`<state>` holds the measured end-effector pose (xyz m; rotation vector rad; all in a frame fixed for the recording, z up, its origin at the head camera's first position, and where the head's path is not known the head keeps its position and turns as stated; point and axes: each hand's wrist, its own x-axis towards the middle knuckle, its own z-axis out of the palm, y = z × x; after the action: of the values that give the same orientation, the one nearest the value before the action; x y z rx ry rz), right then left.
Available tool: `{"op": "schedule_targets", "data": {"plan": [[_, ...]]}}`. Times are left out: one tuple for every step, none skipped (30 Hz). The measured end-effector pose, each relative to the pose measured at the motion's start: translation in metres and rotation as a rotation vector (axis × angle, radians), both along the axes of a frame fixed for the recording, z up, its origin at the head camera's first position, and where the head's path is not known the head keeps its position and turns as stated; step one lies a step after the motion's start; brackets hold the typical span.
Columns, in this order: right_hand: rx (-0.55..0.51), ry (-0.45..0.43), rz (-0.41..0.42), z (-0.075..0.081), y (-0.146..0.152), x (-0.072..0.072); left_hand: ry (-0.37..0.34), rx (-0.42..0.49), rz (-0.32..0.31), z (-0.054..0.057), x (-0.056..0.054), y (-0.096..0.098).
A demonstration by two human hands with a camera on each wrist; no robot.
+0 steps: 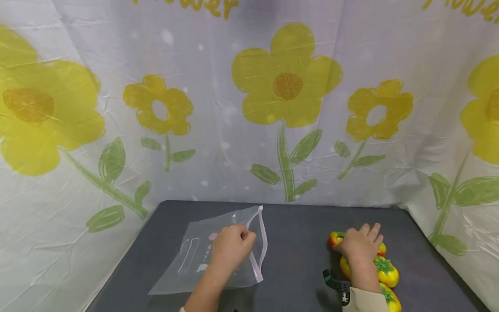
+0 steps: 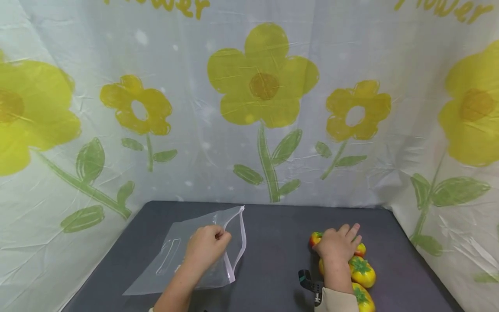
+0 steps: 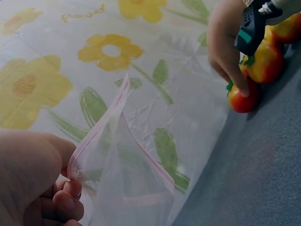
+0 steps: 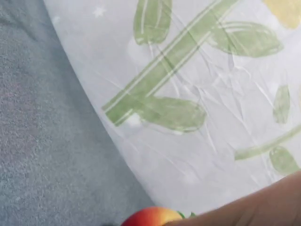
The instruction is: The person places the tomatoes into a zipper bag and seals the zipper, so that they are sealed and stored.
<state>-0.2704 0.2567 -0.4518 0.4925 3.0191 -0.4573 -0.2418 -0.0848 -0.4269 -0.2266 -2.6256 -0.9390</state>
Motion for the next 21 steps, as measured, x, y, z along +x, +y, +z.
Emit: {"op": "schedule_targets", "data": {"plan": [[0.005, 0.022, 0.014, 0.001, -0.001, 0.0, 0.0, -0.001, -0.002, 0.0, 0.0, 0.0], [0.009, 0.047, 0.032, 0.002, -0.003, 0.001, 0.0, -0.001, -0.003, 0.0, 0.0, 0.0], [0.013, 0.069, 0.051, 0.005, -0.005, 0.002, -0.002, -0.001, -0.005, 0.0, 0.0, 0.0], [0.013, 0.099, 0.072, 0.008, -0.008, 0.003, -0.002, -0.001, -0.006, 0.0, 0.0, 0.0], [0.002, 0.128, 0.091, 0.012, -0.011, 0.004, -0.001, -0.001, -0.007, 0.0, 0.0, 0.0], [-0.019, 0.148, 0.11, 0.015, -0.015, 0.006, 0.0, -0.001, -0.008, 0.001, 0.0, 0.0], [-0.049, 0.164, 0.134, 0.019, -0.019, 0.007, 0.002, -0.002, -0.01, 0.001, 0.0, 0.001], [-0.084, 0.171, 0.158, 0.023, -0.024, 0.009, 0.003, -0.002, -0.01, 0.001, 0.0, 0.001], [-0.129, 0.177, 0.181, 0.027, -0.03, 0.01, 0.004, -0.001, -0.012, 0.001, 0.001, 0.001], [-0.184, 0.183, 0.207, 0.03, -0.036, 0.011, 0.006, 0.0, -0.013, 0.001, 0.001, 0.001], [-0.24, 0.186, 0.232, 0.033, -0.043, 0.012, 0.007, -0.001, -0.014, 0.001, 0.001, 0.001], [-0.294, 0.192, 0.259, 0.035, -0.05, 0.013, 0.007, 0.0, -0.016, 0.001, 0.001, 0.001], [-0.346, 0.207, 0.291, 0.037, -0.058, 0.013, 0.009, -0.001, -0.016, 0.001, 0.0, 0.001], [-0.387, 0.227, 0.322, 0.039, -0.066, 0.014, 0.011, -0.004, -0.016, 0.001, 0.0, 0.001], [-0.423, 0.251, 0.354, 0.04, -0.074, 0.015, 0.01, -0.007, -0.016, 0.001, 0.0, 0.001], [-0.455, 0.273, 0.385, 0.04, -0.082, 0.017, 0.012, -0.012, -0.015, 0.001, 0.0, 0.001], [-0.481, 0.295, 0.414, 0.04, -0.09, 0.018, 0.011, -0.018, -0.014, 0.001, 0.0, 0.001], [-0.505, 0.311, 0.441, 0.039, -0.097, 0.019, 0.008, -0.021, -0.013, 0.001, 0.0, 0.002], [-0.526, 0.325, 0.468, 0.038, -0.104, 0.02, 0.008, -0.026, -0.011, 0.002, 0.001, 0.002], [-0.536, 0.336, 0.492, 0.037, -0.111, 0.022, 0.009, -0.027, -0.014, 0.002, 0.001, 0.003], [-0.548, 0.345, 0.516, 0.036, -0.116, 0.023, 0.007, -0.025, -0.018, 0.002, 0.001, 0.003]]}}
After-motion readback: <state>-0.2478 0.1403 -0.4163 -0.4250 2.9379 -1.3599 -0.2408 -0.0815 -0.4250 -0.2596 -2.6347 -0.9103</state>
